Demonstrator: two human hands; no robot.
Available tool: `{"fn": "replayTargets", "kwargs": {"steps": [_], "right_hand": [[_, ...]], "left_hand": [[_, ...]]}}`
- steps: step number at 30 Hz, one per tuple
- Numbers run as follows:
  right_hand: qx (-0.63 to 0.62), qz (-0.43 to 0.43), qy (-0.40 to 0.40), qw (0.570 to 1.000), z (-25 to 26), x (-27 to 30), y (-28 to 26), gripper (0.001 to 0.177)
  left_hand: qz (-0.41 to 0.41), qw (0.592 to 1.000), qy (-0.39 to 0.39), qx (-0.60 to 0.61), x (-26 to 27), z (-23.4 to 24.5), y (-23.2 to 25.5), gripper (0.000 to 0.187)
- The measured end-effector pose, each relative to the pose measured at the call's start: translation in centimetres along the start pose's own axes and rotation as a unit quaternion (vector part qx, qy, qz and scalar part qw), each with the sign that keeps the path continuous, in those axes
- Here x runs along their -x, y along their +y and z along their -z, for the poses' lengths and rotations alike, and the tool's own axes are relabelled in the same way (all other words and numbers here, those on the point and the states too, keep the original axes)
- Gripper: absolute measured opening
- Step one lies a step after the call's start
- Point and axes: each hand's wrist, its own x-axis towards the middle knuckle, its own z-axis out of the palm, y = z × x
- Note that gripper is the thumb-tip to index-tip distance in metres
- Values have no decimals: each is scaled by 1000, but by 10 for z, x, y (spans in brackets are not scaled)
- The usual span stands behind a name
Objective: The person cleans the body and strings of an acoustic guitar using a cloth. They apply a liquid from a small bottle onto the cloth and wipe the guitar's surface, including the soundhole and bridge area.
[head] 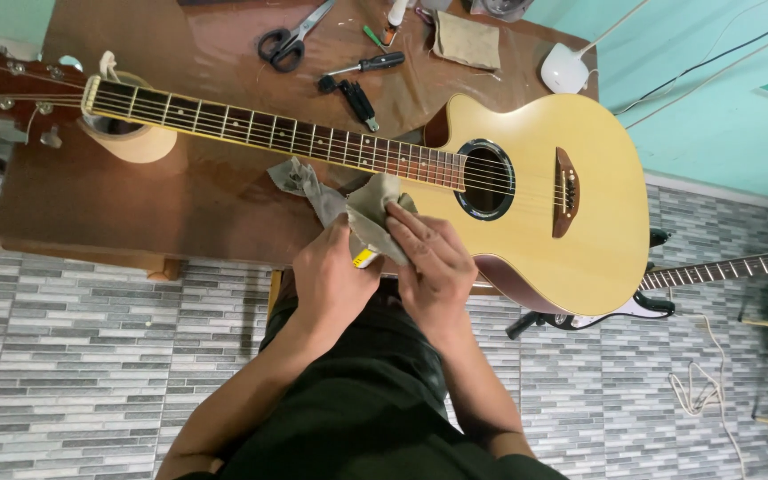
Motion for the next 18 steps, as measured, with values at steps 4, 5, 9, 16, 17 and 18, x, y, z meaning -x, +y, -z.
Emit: {"fn": "replayTargets", "kwargs": {"steps": [4,5,9,16,17,18], "right_hand": [[-67,-43,141,987,-13,11,2,15],[-64,-46,146,986,-24,18,4,15],[-273,-263,311,872,-57,30,8,18],[-211,-205,286,912,-52,28,15,19],[-213,-205,284,912,-48,20,14,19],[-188,-160,263,933,-45,12,11,18]], "left_hand": [[-125,975,-22,-179,-25,52,34,32],[-131,975,-26,-179,-29,52,40,32],[-235,868,98,-426,-48,44,56,4],[-143,936,-127,-295,-52,51,50,32],[-141,936,-127,-296,-50,46,44,32],[-75,976,-106,-174,-47,41,36,35]]}}
